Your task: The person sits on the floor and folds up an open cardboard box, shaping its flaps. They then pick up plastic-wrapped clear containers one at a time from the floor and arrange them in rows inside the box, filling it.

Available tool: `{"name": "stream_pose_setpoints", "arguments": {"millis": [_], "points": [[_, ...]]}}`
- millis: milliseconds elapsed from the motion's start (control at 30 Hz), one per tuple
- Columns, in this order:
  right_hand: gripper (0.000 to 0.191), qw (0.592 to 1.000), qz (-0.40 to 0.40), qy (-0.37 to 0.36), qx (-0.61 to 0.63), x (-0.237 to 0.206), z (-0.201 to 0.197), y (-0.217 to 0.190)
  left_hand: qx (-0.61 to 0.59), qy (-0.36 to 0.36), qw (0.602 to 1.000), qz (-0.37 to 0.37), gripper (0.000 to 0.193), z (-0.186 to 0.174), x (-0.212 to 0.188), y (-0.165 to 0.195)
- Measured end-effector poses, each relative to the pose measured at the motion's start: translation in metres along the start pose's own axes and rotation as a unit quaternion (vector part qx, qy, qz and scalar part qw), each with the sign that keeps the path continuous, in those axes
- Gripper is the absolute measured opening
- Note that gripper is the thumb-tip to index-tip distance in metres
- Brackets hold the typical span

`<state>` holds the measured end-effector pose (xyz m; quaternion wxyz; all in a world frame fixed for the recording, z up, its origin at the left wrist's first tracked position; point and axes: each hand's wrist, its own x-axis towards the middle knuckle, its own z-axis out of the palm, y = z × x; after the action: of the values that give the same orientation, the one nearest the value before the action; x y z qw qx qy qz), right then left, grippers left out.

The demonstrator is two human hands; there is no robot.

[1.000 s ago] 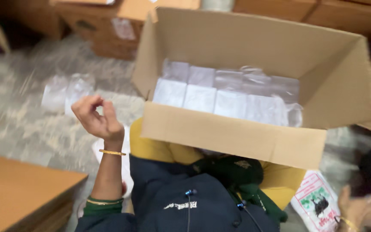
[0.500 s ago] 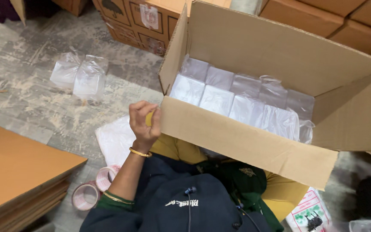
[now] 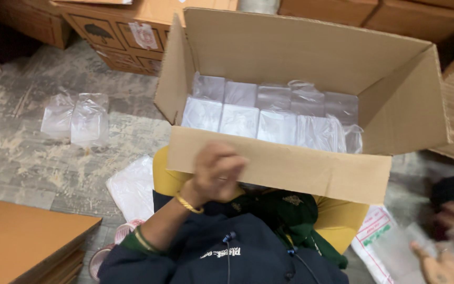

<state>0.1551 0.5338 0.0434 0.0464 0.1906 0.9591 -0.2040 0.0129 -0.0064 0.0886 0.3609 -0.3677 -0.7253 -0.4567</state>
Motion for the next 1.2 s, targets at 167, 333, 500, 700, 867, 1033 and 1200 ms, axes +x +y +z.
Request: {"name": "stream_pose_setpoints", "arguments": {"millis": [167,333,500,700,867,1033,1200], "points": [[0.06,0.951,-0.197,0.174,0.164,-0.064,-0.023,-0.087,-0.187,-0.196,0.963,0.009,0.058,0.069,0.049,0.043],[0.063,0.857,-0.373,0.239,0.264,-0.067,0.017,-0.149,-0.229,-0.329,0.914,0.056,0.079,0.13,0.061,0.061],[0.07,0.866,-0.2,0.318,0.329,0.0,0.042,-0.073,-0.173,-0.23,0.957,0.016,0.088,0.167,0.102,-0.051],[0.117,0.96,0.155,0.214,-0.095,0.064,0.102,0.044,-0.201,-0.389,0.893,-0.1,0.069,0.238,0.135,-0.154],[0.121,0.975,0.207,-0.069,-0.047,0.058,0.149,0.037,-0.251,-0.532,0.782,-0.208,0.064,0.294,0.144,-0.171],[0.11,0.974,0.226,0.026,0.003,0.046,0.156,0.019,-0.321,-0.486,0.782,-0.223,0.068,0.319,0.136,-0.167],[0.097,0.976,0.197,0.084,0.041,0.052,0.156,0.02,-0.065,-0.683,0.711,-0.153,0.072,0.321,0.084,-0.137]]}}
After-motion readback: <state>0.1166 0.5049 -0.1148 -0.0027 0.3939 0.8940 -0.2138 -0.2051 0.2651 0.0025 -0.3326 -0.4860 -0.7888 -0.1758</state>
